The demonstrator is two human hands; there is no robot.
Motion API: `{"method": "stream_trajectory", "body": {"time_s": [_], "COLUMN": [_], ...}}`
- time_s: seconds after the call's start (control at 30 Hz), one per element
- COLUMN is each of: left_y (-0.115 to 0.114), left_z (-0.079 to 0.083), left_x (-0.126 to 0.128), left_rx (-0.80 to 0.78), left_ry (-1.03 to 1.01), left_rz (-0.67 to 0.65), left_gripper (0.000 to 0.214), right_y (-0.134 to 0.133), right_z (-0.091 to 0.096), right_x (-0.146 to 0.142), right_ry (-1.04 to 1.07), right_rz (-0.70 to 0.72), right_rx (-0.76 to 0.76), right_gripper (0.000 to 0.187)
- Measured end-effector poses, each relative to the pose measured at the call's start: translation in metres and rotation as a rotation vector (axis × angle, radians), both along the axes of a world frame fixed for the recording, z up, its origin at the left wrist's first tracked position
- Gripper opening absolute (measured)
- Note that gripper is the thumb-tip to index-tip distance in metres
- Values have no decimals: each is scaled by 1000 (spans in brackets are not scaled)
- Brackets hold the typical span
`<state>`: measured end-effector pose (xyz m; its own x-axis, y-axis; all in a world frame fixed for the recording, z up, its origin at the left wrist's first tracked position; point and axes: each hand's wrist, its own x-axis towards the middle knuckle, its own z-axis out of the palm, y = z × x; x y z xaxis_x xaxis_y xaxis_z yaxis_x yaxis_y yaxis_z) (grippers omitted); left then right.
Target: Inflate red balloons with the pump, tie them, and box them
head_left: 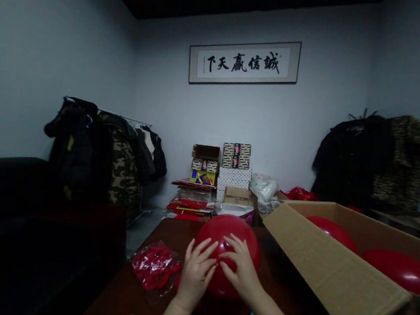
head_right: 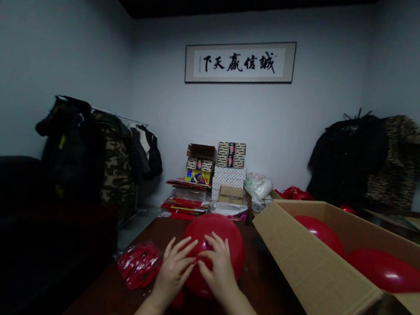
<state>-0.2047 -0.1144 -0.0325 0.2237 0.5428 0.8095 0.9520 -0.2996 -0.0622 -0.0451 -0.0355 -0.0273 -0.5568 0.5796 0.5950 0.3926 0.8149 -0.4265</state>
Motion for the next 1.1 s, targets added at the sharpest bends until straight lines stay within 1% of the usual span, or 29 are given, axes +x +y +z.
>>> {"method": "stream_trajectory", "body": {"time_s": [0.07,0.13,0.2,0.3,0.4,0.57,0.67,0.77,0.83,0.97,1.1], "left_y": [2,4,6,10,13,10,8,7,8,10,12], "left_z": [-4,-8,-11,-13,-10,2,8,11,12,13,14], "left_x": [3,5,7,7,8,13,17,21,23,22,20], "left_rx": [2,4,-1,-19,-30,-18,51,113,109,112,136], "left_ry": [-2,-17,-70,-195,-231,-146,-112,-69,-29,-1,17], "left_rz": [-14,-22,-13,24,21,-6,-7,-15,-33,-42,-56], "left_gripper": [21,23,22,19,19,19,18,19,22,23,26], "right_y": [-2,-5,-6,-6,-3,4,6,6,6,5,2], "right_z": [3,5,5,-1,-8,-10,-6,0,6,21,28], "right_x": [1,2,1,0,-3,-4,-2,-1,-1,0,1], "right_ry": [-8,-23,-25,2,61,119,169,176,156,92,97], "right_rz": [-1,-11,-30,-51,-60,-37,-48,8,37,0,-5], "right_rx": [-39,-66,-62,-28,-22,-48,-55,-55,-70,-152,-169], "right_gripper": [15,15,14,12,13,10,9,10,13,8,9]}}
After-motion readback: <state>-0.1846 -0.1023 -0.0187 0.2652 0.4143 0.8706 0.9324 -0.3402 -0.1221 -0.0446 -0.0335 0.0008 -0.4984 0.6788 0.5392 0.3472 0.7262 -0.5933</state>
